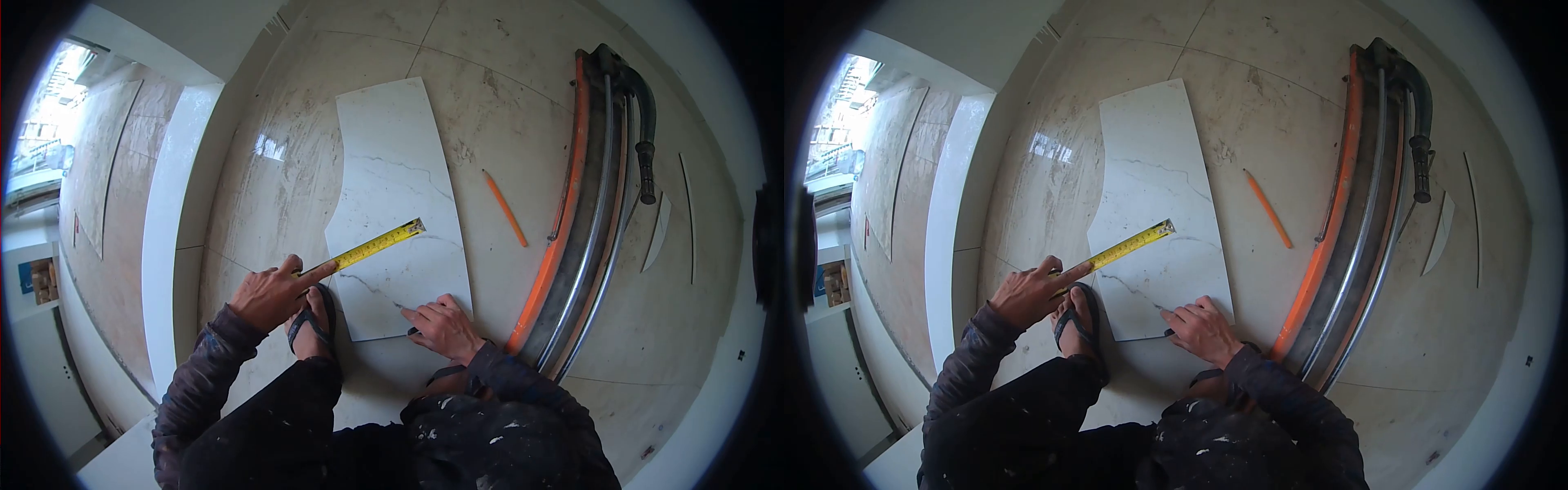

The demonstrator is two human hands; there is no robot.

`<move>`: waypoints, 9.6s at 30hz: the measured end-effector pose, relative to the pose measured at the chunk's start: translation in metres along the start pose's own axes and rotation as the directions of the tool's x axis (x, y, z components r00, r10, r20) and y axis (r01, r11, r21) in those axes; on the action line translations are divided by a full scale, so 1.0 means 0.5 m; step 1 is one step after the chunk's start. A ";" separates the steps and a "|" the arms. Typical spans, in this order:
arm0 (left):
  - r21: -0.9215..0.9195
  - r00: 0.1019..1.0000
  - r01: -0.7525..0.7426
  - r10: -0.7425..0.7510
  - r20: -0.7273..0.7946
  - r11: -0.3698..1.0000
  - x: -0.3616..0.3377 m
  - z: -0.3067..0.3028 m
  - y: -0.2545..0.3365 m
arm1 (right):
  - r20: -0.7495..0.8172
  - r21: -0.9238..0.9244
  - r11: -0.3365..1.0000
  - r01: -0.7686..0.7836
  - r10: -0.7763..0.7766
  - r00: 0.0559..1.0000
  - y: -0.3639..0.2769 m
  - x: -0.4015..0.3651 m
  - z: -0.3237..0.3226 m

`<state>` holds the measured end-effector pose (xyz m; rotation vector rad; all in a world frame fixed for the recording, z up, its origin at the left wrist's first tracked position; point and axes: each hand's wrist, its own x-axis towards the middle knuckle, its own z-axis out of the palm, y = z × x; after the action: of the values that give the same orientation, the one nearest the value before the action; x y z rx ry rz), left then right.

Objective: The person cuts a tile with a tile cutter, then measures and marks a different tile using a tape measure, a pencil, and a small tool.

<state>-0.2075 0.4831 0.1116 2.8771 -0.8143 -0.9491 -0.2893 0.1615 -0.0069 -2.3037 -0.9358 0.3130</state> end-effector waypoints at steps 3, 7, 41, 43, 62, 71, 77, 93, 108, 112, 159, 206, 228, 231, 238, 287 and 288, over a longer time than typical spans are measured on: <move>-0.016 0.999 0.041 -0.041 0.027 0.999 -0.017 -0.002 0.013 | -0.036 0.007 1.000 0.020 -0.020 0.999 0.003 0.026 0.003; -0.017 0.998 0.062 -0.061 0.035 0.998 -0.027 0.006 0.023 | -0.077 -0.030 1.000 0.004 -0.007 0.997 0.013 0.069 -0.001; -0.149 0.998 -0.050 0.042 -0.056 0.988 0.127 0.058 0.071 | -0.075 0.733 0.370 -0.570 0.878 0.473 0.366 0.425 -0.223; -0.149 0.998 -0.052 0.048 -0.031 0.987 0.128 0.060 0.071 | -0.026 0.813 0.308 -0.494 0.867 0.498 0.367 0.425 -0.230; 0.164 0.971 -0.219 0.232 -0.064 0.962 0.092 0.097 0.048 | -0.002 0.804 0.390 -0.449 0.756 0.654 0.114 0.005 -0.140; 0.230 0.964 -0.251 0.265 -0.032 0.940 0.103 0.118 0.068 | -0.161 0.775 0.422 -0.471 0.851 0.499 0.063 -0.014 -0.047; 0.201 0.968 -0.229 0.245 -0.058 0.952 0.100 0.126 0.086 | -0.294 0.685 0.503 -0.527 0.853 0.432 0.062 -0.015 -0.017; 0.099 0.945 -0.326 0.327 0.013 0.940 0.108 0.133 0.063 | -0.269 0.673 0.451 -0.585 0.887 0.375 0.026 -0.007 -0.010; -0.064 0.920 -0.301 0.308 0.242 0.951 0.135 0.093 0.052 | -0.317 0.724 0.442 -0.529 0.895 0.314 -0.006 -0.023 -0.010; -0.112 0.930 -0.315 0.330 0.159 0.942 0.130 0.105 0.041 | -0.225 0.729 0.383 -0.568 0.917 0.330 -0.006 -0.027 0.000; -0.237 0.874 -0.381 0.432 0.224 0.894 0.158 0.076 0.028 | -0.259 0.686 0.397 -0.610 0.917 0.304 0.027 0.002 -0.003; -0.260 0.875 -0.363 0.423 0.234 0.895 0.165 0.073 0.026 | -0.250 0.208 0.680 -0.703 0.732 0.634 -0.082 0.086 -0.041; -0.248 0.878 -0.373 0.427 0.217 0.894 0.159 0.079 0.027 | -0.254 0.166 0.692 -0.702 0.718 0.648 -0.087 0.083 -0.024; -0.231 0.881 -0.393 0.436 0.182 0.890 0.156 0.086 0.027 | -0.256 0.160 0.691 -0.705 0.719 0.647 -0.088 0.086 -0.026; -0.160 0.893 -0.422 0.439 0.096 0.893 0.143 0.096 0.035 | -0.240 0.139 0.676 -0.724 0.732 0.638 -0.094 0.094 -0.031; -0.361 0.546 0.451 -0.573 -0.612 0.816 -0.006 0.192 -0.013 | -0.479 0.138 0.778 -0.613 0.594 0.646 -0.079 0.039 0.050; -0.439 0.601 0.309 -0.531 -0.598 0.844 0.009 0.184 0.014 | -0.474 0.135 0.778 -0.614 0.595 0.649 -0.080 0.039 0.049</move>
<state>-0.2591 0.4889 0.0352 2.8108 0.0979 0.1182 -0.3077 0.2086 -0.0006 -2.4909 0.1206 -0.0450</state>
